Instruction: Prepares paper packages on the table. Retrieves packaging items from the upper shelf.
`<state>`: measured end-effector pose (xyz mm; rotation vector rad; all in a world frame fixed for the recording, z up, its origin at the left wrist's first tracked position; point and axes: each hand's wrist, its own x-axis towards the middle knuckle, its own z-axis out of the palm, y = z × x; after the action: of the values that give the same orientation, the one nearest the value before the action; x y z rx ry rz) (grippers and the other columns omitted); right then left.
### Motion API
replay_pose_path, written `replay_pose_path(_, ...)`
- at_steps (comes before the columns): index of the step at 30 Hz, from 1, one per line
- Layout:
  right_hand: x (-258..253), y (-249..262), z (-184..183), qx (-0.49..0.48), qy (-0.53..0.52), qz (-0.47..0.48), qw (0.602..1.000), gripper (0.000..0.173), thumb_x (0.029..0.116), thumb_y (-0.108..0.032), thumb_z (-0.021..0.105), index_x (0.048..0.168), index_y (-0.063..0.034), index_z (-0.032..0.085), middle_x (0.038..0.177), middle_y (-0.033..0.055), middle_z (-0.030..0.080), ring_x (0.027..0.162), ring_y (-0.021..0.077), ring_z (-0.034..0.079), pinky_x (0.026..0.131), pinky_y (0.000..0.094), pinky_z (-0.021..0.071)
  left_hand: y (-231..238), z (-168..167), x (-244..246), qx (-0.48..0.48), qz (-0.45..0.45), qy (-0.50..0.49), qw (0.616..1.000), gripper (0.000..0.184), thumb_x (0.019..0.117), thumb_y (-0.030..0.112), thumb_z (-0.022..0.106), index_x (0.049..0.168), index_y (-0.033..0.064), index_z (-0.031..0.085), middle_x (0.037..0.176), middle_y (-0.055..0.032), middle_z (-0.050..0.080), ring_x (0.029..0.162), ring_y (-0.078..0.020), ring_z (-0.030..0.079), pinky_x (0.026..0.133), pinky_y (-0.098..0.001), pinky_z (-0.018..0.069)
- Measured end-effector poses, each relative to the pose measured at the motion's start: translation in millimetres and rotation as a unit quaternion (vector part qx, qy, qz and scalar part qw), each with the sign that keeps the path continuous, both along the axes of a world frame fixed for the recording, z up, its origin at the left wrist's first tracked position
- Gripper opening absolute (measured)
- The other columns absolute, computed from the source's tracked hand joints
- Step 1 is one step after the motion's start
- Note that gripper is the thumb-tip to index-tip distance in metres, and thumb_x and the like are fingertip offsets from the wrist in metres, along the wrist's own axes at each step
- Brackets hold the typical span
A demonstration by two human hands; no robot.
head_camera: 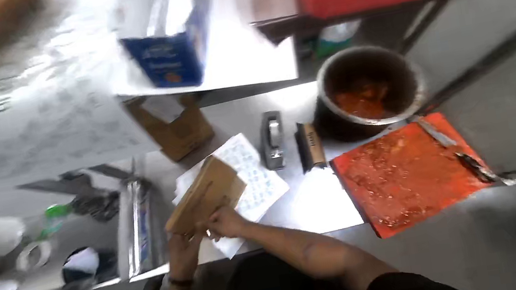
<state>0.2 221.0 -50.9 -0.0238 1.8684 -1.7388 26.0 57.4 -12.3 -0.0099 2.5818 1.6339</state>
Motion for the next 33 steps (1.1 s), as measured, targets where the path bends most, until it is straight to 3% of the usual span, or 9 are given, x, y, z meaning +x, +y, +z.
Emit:
replay_pose_path(3, 4, 10, -27, 0.104, 0.045, 0.051, 0.992, 0.055, 0.1029, -0.052, 0.056, 0.093, -0.0009, 0.074, 0.082, 0.0106, 0.073, 0.071, 0.0209, 0.07, 0.072, 0.0448, 0.0593, 5, 0, -5, -0.049, 0.055, 0.024, 0.997, 0.04, 0.094, 0.013, 0.073, 0.127, -0.0068, 0.062, 0.117, -0.0187, 0.07, 0.107, -0.0213, 0.07, 0.099, -0.0439, 0.0564)
replay_pose_path(6, 26, 52, -41, 0.203, 0.078, 0.053, 0.975, 0.034, 0.1026, -0.034, 0.059, 0.107, -0.0032, 0.073, 0.104, 0.0172, 0.073, 0.1, 0.0341, 0.07, 0.09, 0.0595, 0.054, 8, 1, -3, -0.062, 0.082, 0.028, 0.994, 0.035, 0.094, 0.013, 0.073, 0.12, -0.0085, 0.064, 0.11, -0.0189, 0.071, 0.1, -0.0186, 0.071, 0.094, -0.0401, 0.0581)
replay_pose_path(8, 35, 105, -28, 0.242, 0.089, -0.09, 0.962, 0.03, 0.1047, -0.026, 0.056, 0.111, -0.0034, 0.074, 0.106, 0.0177, 0.074, 0.103, 0.034, 0.07, 0.092, 0.0583, 0.0545, 1, -1, -4, -0.065, 0.07, 0.044, 0.994, 0.036, 0.093, 0.014, 0.074, 0.119, -0.0089, 0.064, 0.108, -0.0178, 0.072, 0.099, -0.0159, 0.071, 0.092, -0.0367, 0.0587)
replay_pose_path(10, 28, 170, -16, 0.373, 0.098, -0.259, 0.886, 0.034, 0.1037, -0.033, 0.056, 0.118, -0.0063, 0.072, 0.113, 0.0198, 0.071, 0.108, 0.037, 0.068, 0.091, 0.0589, 0.0547, -4, -8, -3, -0.066, 0.06, 0.065, 0.994, 0.04, 0.0911, 0.015, 0.076, 0.121, -0.0086, 0.064, 0.11, -0.0175, 0.072, 0.1, -0.0147, 0.071, 0.093, -0.0356, 0.059)
replay_pose_path(14, -19, 255, -37, 0.528, 0.003, -0.358, 0.77, 0.1, 0.0814, -0.05, 0.078, 0.16, -0.009, 0.032, 0.156, 0.0292, 0.038, 0.139, 0.0511, 0.041, 0.103, 0.0688, 0.0417, -3, -19, -4, -0.031, 0.069, 0.038, 0.996, 0.05, 0.093, 0.013, 0.074, 0.135, -0.0071, 0.055, 0.124, -0.0201, 0.068, 0.113, -0.0214, 0.068, 0.101, -0.0418, 0.0558)
replay_pose_path(19, -13, 266, -4, 0.475, -0.019, -0.363, 0.801, 0.096, 0.0834, -0.037, 0.078, 0.163, -0.0189, 0.026, 0.14, 0.0327, 0.052, 0.124, 0.0537, 0.054, 0.092, 0.0697, 0.0501, 4, 0, -6, -0.008, 0.075, 0.048, 0.996, 0.046, 0.0917, 0.011, 0.074, 0.13, -0.0076, 0.058, 0.118, -0.0175, 0.07, 0.107, -0.0184, 0.07, 0.097, -0.0396, 0.0581)
replay_pose_path(26, 19, 240, -26, 0.491, 0.063, -0.323, 0.807, 0.091, 0.0863, -0.042, 0.077, 0.158, -0.0061, 0.035, 0.152, 0.0357, 0.038, 0.134, 0.0603, 0.04, 0.1, 0.0779, 0.0366, 7, -11, 10, 0.009, 0.094, 0.026, 0.995, 0.04, 0.0924, 0.011, 0.076, 0.127, -0.0031, 0.063, 0.115, -0.0145, 0.073, 0.104, -0.0198, 0.072, 0.095, -0.0425, 0.0602)
replay_pose_path(30, -9, 218, -12, 0.332, 0.11, -0.355, 0.867, 0.059, 0.1013, -0.045, 0.059, 0.14, -0.0008, 0.055, 0.141, 0.0298, 0.053, 0.131, 0.0476, 0.05, 0.108, 0.0644, 0.042, 15, -20, 9, 0.008, 0.125, 0.006, 0.992, 0.047, 0.0889, 0.014, 0.08, 0.128, -0.0025, 0.062, 0.115, -0.0139, 0.073, 0.106, -0.0186, 0.072, 0.097, -0.0409, 0.0591)
replay_pose_path(33, -30, 206, -15, 0.184, -0.007, -0.373, 0.91, 0.059, 0.1028, -0.048, 0.056, 0.137, 0.0003, 0.056, 0.124, 0.0272, 0.062, 0.111, 0.0391, 0.062, 0.093, 0.0592, 0.0498, 17, -25, 12, 0.036, 0.131, 0.017, 0.991, 0.051, 0.0866, 0.013, 0.082, 0.13, -0.0027, 0.06, 0.117, -0.0145, 0.072, 0.107, -0.0195, 0.071, 0.097, -0.0417, 0.0596)
